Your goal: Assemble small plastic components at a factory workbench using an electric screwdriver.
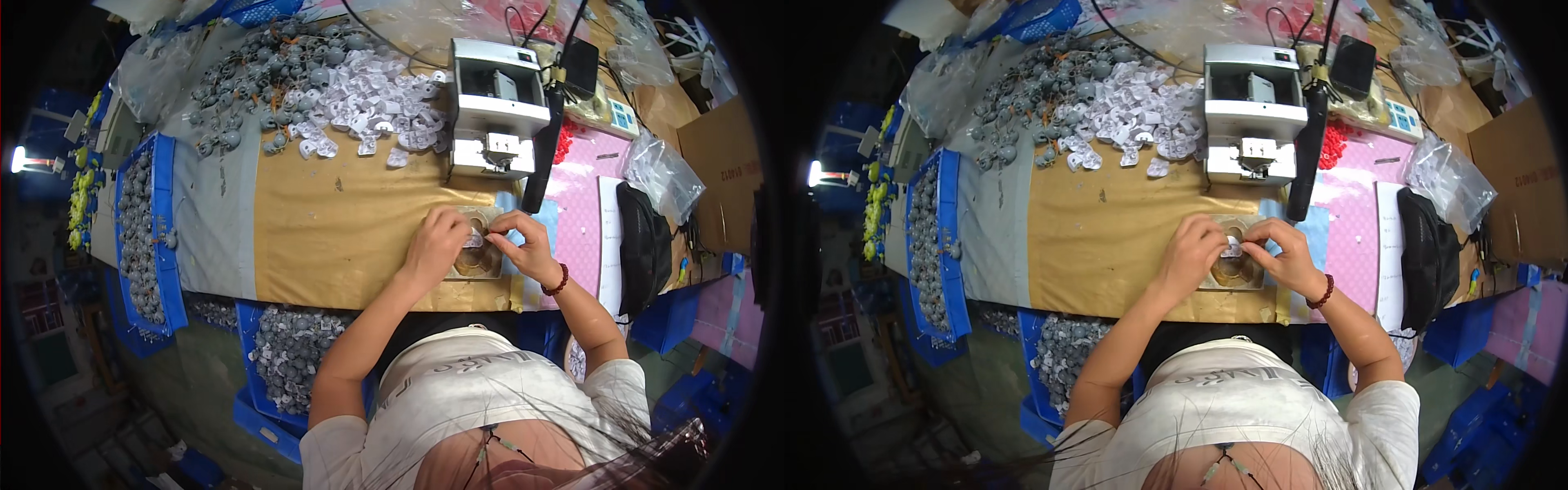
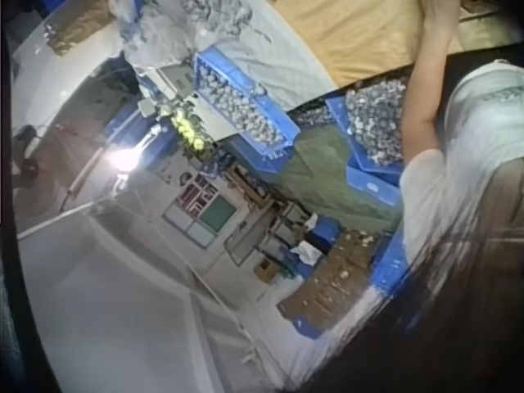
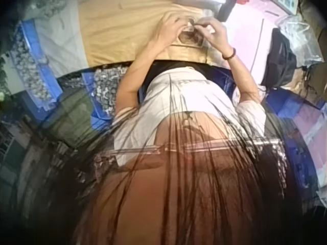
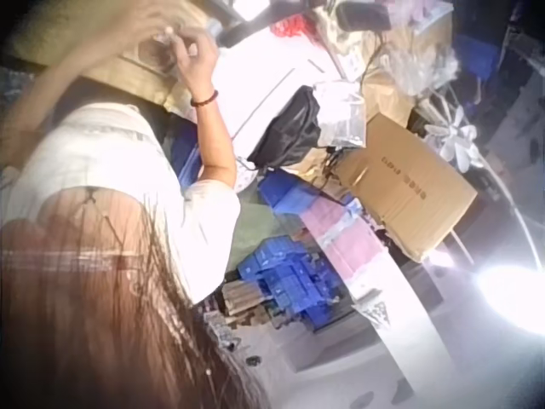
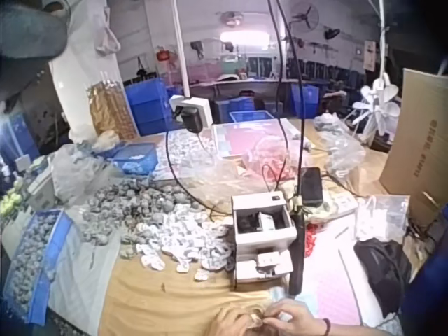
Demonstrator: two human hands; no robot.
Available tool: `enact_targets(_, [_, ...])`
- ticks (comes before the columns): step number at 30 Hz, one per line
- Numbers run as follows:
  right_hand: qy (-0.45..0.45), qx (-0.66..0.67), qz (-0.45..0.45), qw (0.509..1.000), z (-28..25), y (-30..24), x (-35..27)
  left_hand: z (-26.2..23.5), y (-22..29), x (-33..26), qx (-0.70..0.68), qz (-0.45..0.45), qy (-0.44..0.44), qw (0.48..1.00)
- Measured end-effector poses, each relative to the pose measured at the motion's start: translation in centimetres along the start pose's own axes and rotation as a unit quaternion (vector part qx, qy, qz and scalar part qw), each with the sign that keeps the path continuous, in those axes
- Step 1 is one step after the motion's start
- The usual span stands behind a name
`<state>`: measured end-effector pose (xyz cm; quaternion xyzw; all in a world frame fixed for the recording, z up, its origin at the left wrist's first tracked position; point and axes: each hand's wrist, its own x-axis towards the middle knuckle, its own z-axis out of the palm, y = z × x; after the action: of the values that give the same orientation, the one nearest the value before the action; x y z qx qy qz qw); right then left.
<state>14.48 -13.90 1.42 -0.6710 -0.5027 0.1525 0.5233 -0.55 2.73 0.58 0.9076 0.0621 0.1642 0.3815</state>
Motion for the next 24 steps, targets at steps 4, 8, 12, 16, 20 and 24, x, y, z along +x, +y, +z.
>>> enact_targets(4, [-0.024,-0.068,-0.086,0.994,0.8,0.7,0.2,0.4,1.0,-1.4,0.065,-0.001,0.034,0.997])
enact_targets(8, [-0.053,-0.159,-0.171,0.971,2.1,1.1,0.4,2.0,1.1,-1.8,0.048,-0.067,0.100,0.992])
enact_targets(12, [-0.100,-0.223,-0.203,0.948,2.7,1.3,0.2,2.6,0.3,-2.9,-0.015,-0.092,0.113,0.989])
enact_targets(16, [-0.113,-0.261,-0.172,0.943,3.0,-0.1,-0.2,1.2,0.3,-5.0,-0.026,-0.086,0.109,0.990])
enact_targets(20, [-0.096,-0.275,-0.131,0.948,2.9,-0.2,-0.5,-2.7,-3.7,-7.5,0.045,-0.107,0.146,0.983])
enact_targets(24, [-0.091,-0.242,-0.105,0.960,3.0,0.3,-0.5,-12.4,-11.5,-7.0,0.141,-0.147,0.251,0.946])
